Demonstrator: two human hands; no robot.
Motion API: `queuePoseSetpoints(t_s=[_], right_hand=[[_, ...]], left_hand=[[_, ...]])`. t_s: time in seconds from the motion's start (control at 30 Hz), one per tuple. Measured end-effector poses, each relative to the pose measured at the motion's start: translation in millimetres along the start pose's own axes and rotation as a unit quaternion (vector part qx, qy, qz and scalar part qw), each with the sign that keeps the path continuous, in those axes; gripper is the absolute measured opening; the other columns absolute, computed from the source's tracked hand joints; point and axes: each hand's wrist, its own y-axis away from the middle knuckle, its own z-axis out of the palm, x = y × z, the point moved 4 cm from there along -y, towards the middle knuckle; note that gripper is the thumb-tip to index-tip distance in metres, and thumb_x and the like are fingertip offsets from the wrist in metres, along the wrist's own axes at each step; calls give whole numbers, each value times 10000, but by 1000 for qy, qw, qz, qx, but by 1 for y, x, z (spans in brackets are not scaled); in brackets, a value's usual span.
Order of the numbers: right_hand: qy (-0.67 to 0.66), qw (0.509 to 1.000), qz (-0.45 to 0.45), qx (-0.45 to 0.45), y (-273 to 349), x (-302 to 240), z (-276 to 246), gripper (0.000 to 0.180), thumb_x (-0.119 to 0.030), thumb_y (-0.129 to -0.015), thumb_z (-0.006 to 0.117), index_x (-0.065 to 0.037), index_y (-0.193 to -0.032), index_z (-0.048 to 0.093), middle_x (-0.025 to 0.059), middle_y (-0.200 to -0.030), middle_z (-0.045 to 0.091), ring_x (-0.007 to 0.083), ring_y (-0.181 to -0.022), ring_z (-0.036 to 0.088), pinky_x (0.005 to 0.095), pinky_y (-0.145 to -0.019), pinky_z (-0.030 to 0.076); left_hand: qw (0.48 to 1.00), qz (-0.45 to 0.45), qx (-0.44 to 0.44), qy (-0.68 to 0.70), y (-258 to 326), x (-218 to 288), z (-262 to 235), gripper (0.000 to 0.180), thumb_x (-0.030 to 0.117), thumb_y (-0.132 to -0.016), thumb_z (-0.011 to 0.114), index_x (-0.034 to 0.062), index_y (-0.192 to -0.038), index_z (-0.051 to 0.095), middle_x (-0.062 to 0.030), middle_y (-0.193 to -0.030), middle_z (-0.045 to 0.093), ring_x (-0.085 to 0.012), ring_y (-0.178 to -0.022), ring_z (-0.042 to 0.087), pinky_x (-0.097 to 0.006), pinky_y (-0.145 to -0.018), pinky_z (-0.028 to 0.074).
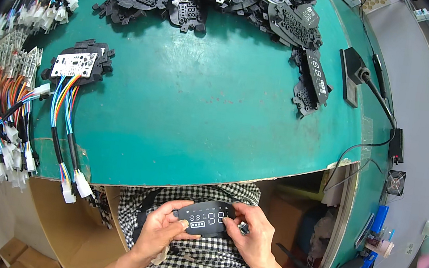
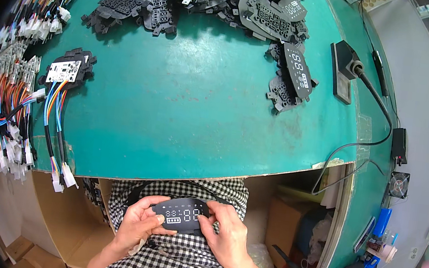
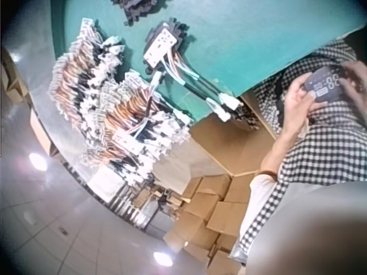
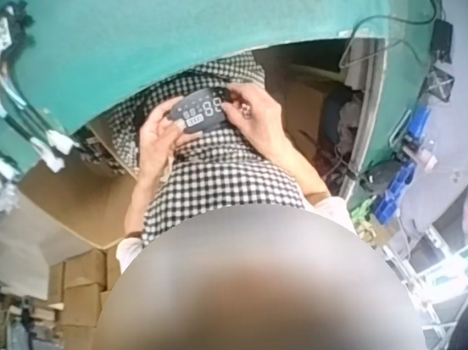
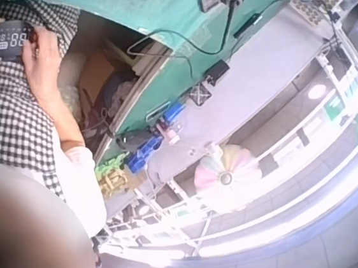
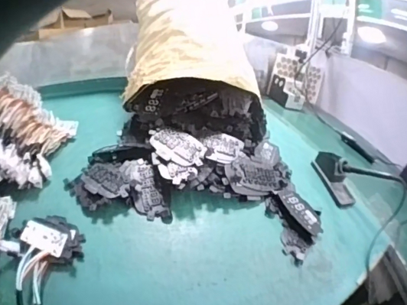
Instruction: The person solders wires and components onto small circuit boards at a workbench using a soldering iron.
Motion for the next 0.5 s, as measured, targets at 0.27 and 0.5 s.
queuePoseSetpoints(t_s=[0.27,0.5], right_hand=[[-68,996,53,27,-4,16,-9,318,-46,-739,676,4,-1030,558,95,-845,578,108,-656,574,239,-585,489],[-284,942,167,-55,-1,43,1,261,-65,-912,435,45,-1144,481,98,-954,571,125,-793,565,263,-697,524]], left_hand=[[1000,0,0,-14,2,4,2,364,-49,-855,437,-72,-1209,358,-187,-1067,550,-221,-916,601,-364,-785,549],[1000,10,3,-16,1,2,-1,360,-63,-849,423,-69,-1205,366,-189,-1059,556,-225,-903,606,-364,-776,552]])
